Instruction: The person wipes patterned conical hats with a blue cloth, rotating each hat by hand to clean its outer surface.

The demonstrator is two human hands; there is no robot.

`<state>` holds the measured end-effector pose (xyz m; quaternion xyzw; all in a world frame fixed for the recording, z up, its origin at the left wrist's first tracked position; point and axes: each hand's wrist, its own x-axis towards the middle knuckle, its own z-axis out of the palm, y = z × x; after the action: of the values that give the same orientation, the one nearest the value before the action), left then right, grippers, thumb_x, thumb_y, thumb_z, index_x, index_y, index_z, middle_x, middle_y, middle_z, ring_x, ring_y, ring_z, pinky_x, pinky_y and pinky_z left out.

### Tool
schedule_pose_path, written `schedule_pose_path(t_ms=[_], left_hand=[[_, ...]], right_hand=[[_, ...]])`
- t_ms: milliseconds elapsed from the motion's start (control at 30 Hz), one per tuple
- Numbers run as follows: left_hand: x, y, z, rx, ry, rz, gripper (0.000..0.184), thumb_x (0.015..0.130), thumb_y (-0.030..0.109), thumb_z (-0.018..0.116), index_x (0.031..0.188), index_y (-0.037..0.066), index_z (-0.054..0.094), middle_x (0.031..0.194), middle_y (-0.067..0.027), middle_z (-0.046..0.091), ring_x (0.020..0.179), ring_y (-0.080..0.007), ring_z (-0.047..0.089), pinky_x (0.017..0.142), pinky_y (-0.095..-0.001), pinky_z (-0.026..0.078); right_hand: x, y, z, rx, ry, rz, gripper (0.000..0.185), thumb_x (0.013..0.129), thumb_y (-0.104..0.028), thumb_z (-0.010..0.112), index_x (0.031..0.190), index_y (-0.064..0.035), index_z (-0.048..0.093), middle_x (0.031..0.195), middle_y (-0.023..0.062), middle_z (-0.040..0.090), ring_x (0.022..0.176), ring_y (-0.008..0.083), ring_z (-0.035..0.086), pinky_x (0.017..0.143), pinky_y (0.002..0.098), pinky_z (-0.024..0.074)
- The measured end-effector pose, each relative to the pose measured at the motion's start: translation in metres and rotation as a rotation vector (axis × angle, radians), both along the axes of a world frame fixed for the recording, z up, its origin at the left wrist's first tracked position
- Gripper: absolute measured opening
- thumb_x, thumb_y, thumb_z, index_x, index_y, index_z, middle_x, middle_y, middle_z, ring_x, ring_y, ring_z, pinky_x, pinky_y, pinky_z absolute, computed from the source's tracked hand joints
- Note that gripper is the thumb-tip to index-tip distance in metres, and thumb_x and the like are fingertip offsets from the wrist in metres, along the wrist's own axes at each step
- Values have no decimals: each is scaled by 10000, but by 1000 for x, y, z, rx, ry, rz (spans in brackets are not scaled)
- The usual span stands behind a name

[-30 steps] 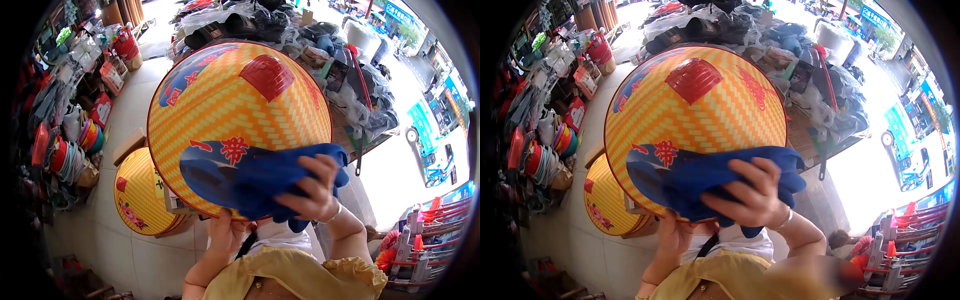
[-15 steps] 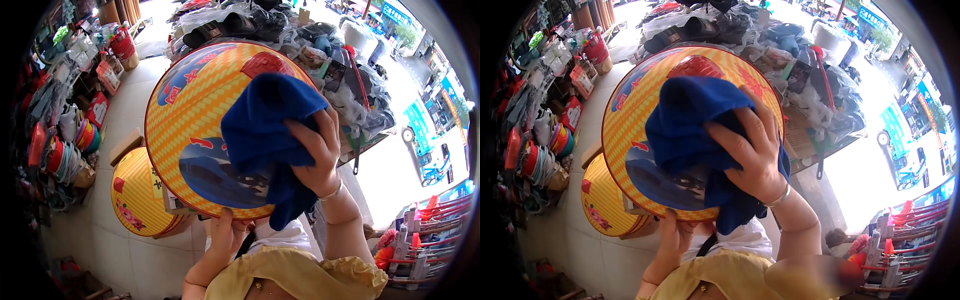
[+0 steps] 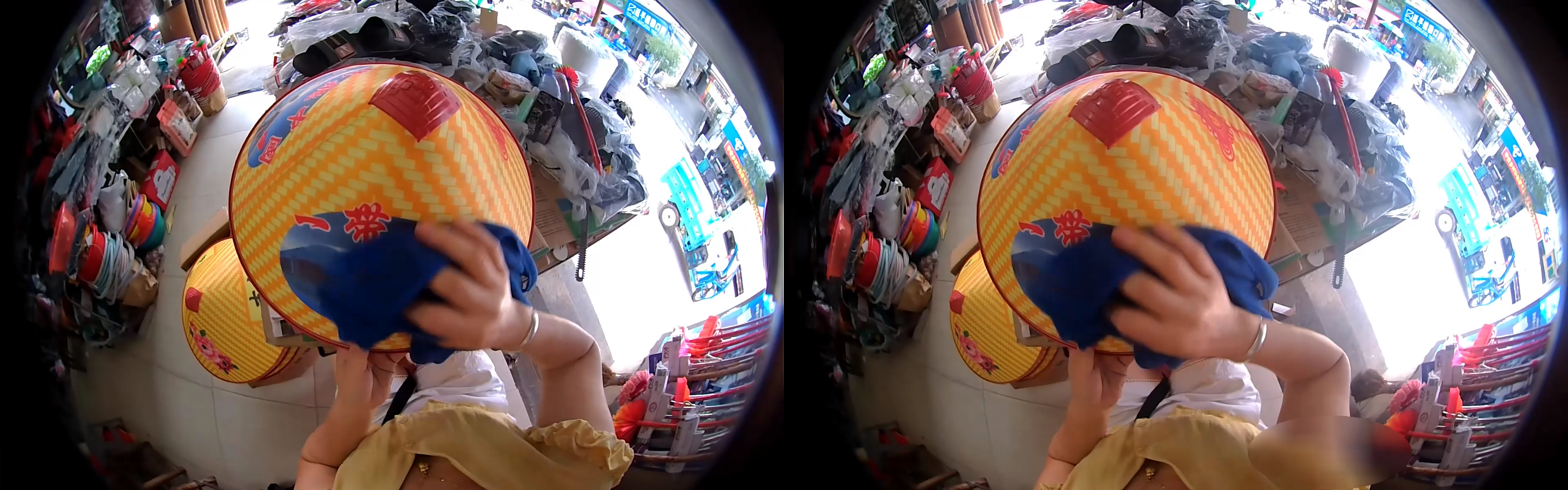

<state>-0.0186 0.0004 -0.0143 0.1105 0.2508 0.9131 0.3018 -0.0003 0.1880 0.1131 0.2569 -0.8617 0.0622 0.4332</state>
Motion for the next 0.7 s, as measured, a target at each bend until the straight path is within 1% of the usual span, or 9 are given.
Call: schedule_pose_path(t_ms=[67,233,300,333,433,500,533,600,700], left_hand=[[1,1,7,-6,-14,3,519,961,351,501,1389,106,341,1360,-120,473,1205,-310,519,965,-517,485],[-1,2,10,-18,-10,4,533,953,381,499,1382,106,345,1339,-128,492,1189,-326,531,960,-530,486],[2,8,17,35,-146,96,435,970,265,506,1312,20,395,1214,-149,575,1037,-279,621,850,-390,559],[1,9,18,35,-145,96,435,970,265,506,1312,20,395,1214,-149,575,1037,-279,621,850,-390,559],[2,6,13,-34,-205,131,434,977,242,484,1322,-5,390,1252,-155,551,1074,-285,604,877,-384,550],[-2,0,3,10,-29,17,444,981,227,455,1363,13,380,1336,-113,506,1207,-216,520,1014,-357,455],[0,2,4,10,-29,17,444,981,227,455,1363,13,380,1336,-113,506,1207,-216,520,1014,-357,455],[1,8,10,-59,-242,133,450,970,244,504,1321,-14,390,1248,-164,552,1097,-292,594,886,-392,547],[-1,2,-3,43,-58,-9,488,969,314,498,1377,77,375,1332,-123,508,1214,-296,514,990,-471,470]], right_hand=[[-22,17,39,-200,66,-89,236,586,-125,677,816,-176,660,991,77,607,1067,356,579,918,471,439],[-37,23,33,-172,201,-76,338,563,-145,691,899,-184,690,1012,85,614,1053,355,581,879,465,459],[-16,11,14,6,104,-9,339,583,-179,673,921,-199,697,1000,74,617,1059,346,588,860,474,472],[-17,10,13,2,113,-24,293,624,-188,661,915,-213,693,961,50,611,1067,339,591,876,479,467],[7,-13,-23,26,-5,65,158,741,-192,620,879,-254,666,895,-29,567,1115,247,586,974,429,422],[13,-16,-39,82,-22,135,136,763,-196,614,880,-247,658,891,-20,564,1117,260,585,971,431,420],[13,-15,-41,100,-1,159,132,766,-195,617,882,-243,658,899,-12,568,1115,265,586,962,433,424],[8,-1,-30,49,8,153,120,764,-199,630,873,-235,663,914,-1,576,1111,279,588,940,435,437],[-17,30,6,-53,106,54,268,630,-155,687,895,-192,698,1003,68,587,1078,347,578,841,454,474]])
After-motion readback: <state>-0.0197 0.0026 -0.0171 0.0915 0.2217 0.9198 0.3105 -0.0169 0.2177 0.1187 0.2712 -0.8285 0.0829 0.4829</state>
